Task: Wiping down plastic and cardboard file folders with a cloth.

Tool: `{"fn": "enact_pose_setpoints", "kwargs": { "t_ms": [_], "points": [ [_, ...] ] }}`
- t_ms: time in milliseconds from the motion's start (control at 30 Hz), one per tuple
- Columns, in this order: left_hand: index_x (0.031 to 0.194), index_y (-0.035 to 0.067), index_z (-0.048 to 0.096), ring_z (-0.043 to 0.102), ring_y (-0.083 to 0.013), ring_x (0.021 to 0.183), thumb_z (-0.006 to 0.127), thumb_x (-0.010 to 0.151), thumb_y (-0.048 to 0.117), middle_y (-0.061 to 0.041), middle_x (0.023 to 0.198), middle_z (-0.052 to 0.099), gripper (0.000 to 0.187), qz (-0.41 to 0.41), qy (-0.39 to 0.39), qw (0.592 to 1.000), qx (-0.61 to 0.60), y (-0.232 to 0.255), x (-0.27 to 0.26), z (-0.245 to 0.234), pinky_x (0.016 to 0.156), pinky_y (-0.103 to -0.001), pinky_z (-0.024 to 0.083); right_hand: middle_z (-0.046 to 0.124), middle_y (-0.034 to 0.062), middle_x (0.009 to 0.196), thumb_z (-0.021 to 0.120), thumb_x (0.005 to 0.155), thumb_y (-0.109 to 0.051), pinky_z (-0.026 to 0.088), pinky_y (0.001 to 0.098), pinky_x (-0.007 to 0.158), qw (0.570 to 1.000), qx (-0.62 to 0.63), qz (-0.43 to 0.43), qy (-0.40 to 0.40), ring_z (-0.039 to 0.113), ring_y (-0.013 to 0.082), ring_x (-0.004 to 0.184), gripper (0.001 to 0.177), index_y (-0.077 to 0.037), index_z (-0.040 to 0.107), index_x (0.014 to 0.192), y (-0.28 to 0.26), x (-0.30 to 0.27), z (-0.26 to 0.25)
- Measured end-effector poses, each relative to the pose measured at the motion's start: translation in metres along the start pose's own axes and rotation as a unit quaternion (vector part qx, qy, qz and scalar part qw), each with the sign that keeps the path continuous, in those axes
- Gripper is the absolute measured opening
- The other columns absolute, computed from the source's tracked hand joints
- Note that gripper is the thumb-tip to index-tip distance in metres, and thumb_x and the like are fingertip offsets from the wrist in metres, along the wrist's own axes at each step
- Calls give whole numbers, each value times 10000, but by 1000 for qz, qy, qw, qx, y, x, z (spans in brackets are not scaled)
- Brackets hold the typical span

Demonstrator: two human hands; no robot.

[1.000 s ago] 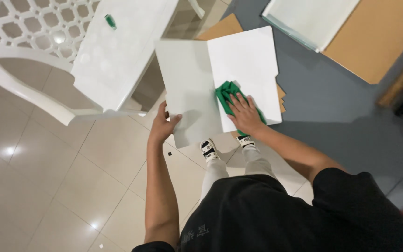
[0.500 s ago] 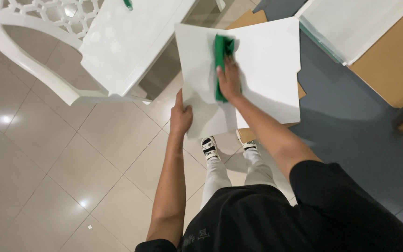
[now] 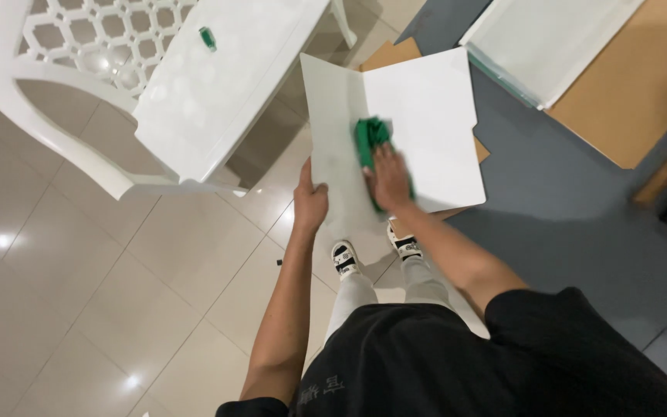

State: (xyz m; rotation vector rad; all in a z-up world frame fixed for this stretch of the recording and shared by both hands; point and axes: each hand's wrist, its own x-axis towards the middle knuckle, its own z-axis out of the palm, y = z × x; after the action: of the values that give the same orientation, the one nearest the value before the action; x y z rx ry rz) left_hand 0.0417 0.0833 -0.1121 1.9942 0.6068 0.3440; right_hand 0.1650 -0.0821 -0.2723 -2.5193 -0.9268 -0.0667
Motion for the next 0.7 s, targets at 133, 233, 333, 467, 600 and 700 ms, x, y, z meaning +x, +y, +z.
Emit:
{"fn": "enact_pose_setpoints", "kwargs": {
  "t_ms": [133, 233, 333, 467, 600, 700],
  "points": [
    [1639, 113, 353, 628, -410, 1300, 531, 893, -8, -275, 1452, 610, 776, 14, -24, 1000, -5, 57, 3, 16, 1071, -458, 510, 488, 217, 1605, 443, 1156, -332, 296, 515, 1246, 971, 225, 54, 62, 427, 384, 1500, 508, -26, 426, 1561, -30, -50, -11],
    [1597, 204, 147, 676, -482, 1107, 542, 862, 163, -176, 1547, 424, 835, -219, -149, 950, -164, 154, -9, 22, 689, -512, 591, 537, 191, 1495, 490, 1095, -277, 349, 480, 1155, 944, 307, 113, 41, 481, 346, 1377, 488, -31, 474, 1517, -57, -61, -68],
    [1581, 185, 295, 439, -371, 1352, 547, 950, 462, -181, 1585, 263, 734, -189, -258, 941, -114, 110, -9, 60, 704, -481, 672, 586, 164, 1385, 539, 1034, -222, 402, 443, 1064, 907, 384, 173, 15, 534, 308, 1254, 477, -37, 521, 1473, -44, -85, -106],
    [1547, 136, 542, 403, -396, 1471, 386, 1098, 601, -184, 1585, 487, 665, -29, -298, 954, -22, -89, 12, 163, 1117, -503, 441, 650, 127, 1238, 604, 953, -150, 471, 393, 942, 841, 484, 241, -26, 605, 256, 1090, 474, -46, 585, 1415, 0, -89, -155],
    [1408, 233, 560, 376, -379, 1392, 518, 940, 562, -161, 1531, 411, 573, -85, -227, 958, 154, -45, -12, 124, 1132, -556, 330, 713, 89, 1091, 671, 871, -79, 539, 342, 821, 753, 582, 299, -65, 674, 203, 926, 487, -55, 648, 1357, 54, -127, -82],
    [1502, 251, 406, 419, -457, 1319, 804, 809, 408, -249, 1549, 365, 815, -232, -4, 944, 234, 24, -44, 58, 934, -573, 443, 763, 42, 1011, 711, 848, -100, 558, 332, 782, 763, 512, 394, 3, 696, 176, 874, 363, -55, 719, 1208, 45, -140, -69]
  ]
}}
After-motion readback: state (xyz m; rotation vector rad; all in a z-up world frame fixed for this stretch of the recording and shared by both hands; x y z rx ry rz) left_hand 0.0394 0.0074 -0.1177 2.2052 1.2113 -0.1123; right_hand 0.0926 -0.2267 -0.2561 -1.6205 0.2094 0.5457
